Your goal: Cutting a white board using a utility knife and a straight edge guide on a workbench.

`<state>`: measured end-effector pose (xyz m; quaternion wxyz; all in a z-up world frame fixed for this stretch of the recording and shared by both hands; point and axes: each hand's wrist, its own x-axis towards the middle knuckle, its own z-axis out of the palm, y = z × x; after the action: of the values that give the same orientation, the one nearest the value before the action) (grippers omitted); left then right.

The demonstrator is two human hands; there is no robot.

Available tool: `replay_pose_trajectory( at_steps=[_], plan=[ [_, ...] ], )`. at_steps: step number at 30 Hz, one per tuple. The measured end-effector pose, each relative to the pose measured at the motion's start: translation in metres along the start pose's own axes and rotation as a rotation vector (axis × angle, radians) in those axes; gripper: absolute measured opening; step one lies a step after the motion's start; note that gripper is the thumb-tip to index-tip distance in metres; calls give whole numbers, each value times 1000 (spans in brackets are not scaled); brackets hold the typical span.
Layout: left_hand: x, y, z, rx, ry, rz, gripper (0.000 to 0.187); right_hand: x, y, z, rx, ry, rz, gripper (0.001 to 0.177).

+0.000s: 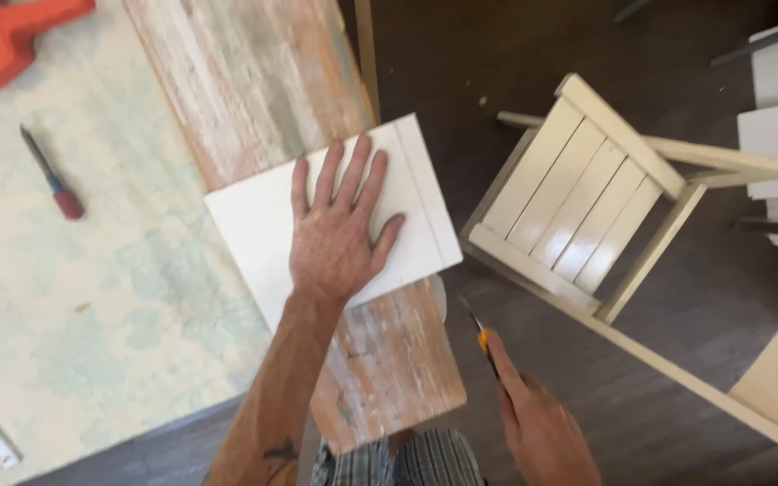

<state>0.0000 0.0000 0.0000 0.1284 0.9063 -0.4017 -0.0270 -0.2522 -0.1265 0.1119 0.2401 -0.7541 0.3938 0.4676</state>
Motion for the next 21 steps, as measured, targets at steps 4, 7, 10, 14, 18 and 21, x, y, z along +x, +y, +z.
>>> replay_pose_trajectory(
  at_steps=[4,7,10,14,18,21],
  plan=[
    [-2,-2,-2,16,-23,-9,72,0,-11,12,357,256,54,78],
    [0,-4,2,-93,109,-18,68,26,-61,6,735,444,-68,75],
    [24,-12,-5,-116,220,46,46,41,-119,-19,964,465,170,55],
    [100,-27,-19,-409,186,282,44,70,-139,-24,1183,528,163,63],
    [175,-17,-37,-443,-626,138,61,92,-146,-15,1278,671,226,73],
    [192,-14,-35,-405,-980,63,63,95,-155,-6,1370,758,278,78]
  ],
)
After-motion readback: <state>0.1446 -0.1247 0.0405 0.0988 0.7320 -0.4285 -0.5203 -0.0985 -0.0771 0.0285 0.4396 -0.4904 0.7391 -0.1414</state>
